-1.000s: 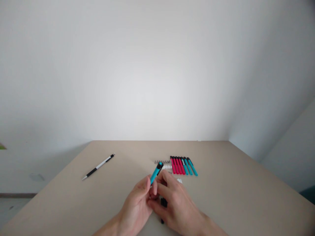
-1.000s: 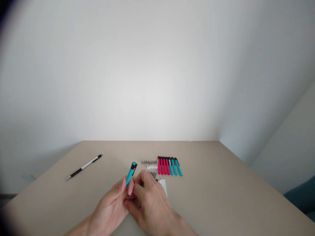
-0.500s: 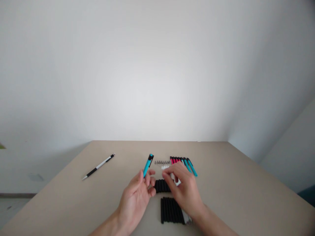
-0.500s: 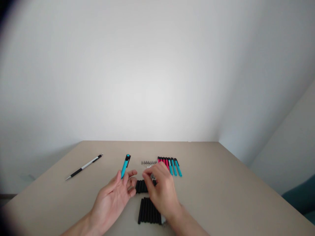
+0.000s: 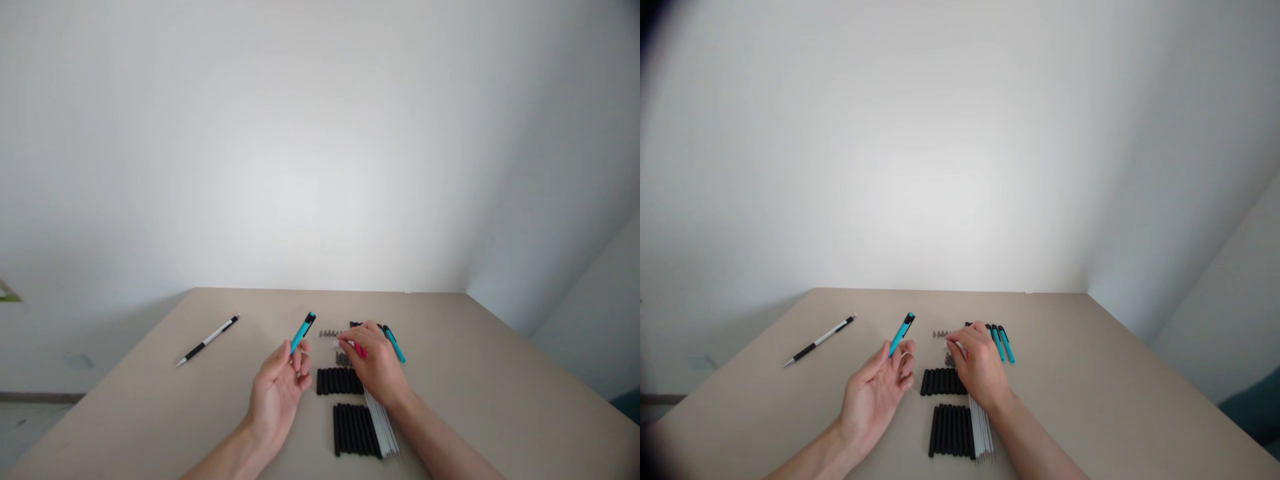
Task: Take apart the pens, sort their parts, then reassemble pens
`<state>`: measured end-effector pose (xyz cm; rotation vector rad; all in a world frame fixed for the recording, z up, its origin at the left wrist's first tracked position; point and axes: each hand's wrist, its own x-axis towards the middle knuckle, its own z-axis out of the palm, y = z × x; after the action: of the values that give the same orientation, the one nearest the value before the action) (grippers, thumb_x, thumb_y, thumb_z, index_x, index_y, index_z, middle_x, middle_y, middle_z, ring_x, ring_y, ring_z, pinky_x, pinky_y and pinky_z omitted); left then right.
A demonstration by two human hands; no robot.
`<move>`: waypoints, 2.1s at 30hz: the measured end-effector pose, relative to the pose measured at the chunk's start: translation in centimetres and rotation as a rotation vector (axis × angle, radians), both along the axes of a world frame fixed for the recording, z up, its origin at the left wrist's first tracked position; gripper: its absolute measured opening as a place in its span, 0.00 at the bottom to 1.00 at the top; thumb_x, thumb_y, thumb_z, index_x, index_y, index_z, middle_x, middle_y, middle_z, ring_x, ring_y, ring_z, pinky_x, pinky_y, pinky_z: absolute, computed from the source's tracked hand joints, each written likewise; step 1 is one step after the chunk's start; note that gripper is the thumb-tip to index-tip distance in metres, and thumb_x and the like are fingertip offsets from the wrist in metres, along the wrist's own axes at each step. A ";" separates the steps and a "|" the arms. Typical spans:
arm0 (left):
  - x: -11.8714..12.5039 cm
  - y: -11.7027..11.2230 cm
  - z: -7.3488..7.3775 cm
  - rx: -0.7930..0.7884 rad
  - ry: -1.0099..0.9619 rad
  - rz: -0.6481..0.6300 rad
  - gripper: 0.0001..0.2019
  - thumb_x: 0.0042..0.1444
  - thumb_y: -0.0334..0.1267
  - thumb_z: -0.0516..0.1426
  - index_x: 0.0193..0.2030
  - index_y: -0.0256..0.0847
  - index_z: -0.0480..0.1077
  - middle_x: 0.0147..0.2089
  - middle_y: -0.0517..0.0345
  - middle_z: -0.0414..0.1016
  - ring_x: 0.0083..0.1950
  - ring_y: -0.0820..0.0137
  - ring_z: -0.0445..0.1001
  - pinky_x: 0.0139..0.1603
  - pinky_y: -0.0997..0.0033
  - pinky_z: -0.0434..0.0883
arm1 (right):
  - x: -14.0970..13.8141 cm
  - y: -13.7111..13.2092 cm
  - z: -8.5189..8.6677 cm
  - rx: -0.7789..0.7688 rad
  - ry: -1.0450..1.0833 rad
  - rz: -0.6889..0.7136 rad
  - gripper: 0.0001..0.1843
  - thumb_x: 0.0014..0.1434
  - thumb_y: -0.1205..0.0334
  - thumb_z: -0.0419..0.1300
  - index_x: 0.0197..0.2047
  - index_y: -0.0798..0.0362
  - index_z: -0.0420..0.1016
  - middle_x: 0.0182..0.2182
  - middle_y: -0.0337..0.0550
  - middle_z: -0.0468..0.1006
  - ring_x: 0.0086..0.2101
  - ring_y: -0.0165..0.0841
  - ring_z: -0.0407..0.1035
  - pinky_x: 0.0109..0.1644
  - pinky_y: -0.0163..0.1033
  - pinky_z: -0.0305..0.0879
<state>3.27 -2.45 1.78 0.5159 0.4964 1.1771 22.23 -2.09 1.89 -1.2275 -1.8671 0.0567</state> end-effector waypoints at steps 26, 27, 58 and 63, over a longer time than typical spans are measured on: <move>-0.1 0.2 0.1 0.058 0.178 0.124 0.17 0.44 0.45 0.64 0.20 0.36 0.63 0.23 0.62 0.60 0.24 0.77 0.54 0.20 0.78 0.51 | -1.4 2.3 -0.4 -0.024 -0.393 -0.083 0.04 0.54 0.66 0.61 0.31 0.49 0.77 0.44 0.45 0.71 0.47 0.42 0.58 0.47 0.47 0.51; -0.1 0.2 0.1 0.061 0.178 0.122 0.17 0.45 0.45 0.64 0.20 0.36 0.64 0.22 0.62 0.60 0.24 0.77 0.54 0.20 0.79 0.51 | -1.4 2.3 -0.4 -0.028 -0.396 -0.088 0.04 0.54 0.66 0.61 0.31 0.48 0.77 0.44 0.45 0.71 0.47 0.42 0.58 0.48 0.47 0.51; -0.1 -0.1 0.1 0.068 0.230 0.051 0.15 0.48 0.47 0.62 0.26 0.35 0.69 0.21 0.63 0.59 0.23 0.78 0.53 0.19 0.79 0.49 | -1.6 1.7 0.5 -0.145 -0.356 0.094 0.14 0.37 0.72 0.55 0.30 0.51 0.74 0.28 0.39 0.75 0.39 0.39 0.58 0.44 0.45 0.49; -0.1 -0.1 0.3 0.065 0.229 0.046 0.16 0.47 0.48 0.63 0.26 0.35 0.69 0.21 0.63 0.58 0.23 0.78 0.53 0.19 0.79 0.49 | -1.5 1.9 0.4 -0.153 -0.372 0.073 0.14 0.38 0.73 0.55 0.29 0.51 0.75 0.28 0.39 0.75 0.40 0.39 0.58 0.44 0.45 0.49</move>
<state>3.14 -2.58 2.08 0.7033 0.6710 1.1871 20.70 -0.22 2.27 -1.3435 -2.2646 0.0107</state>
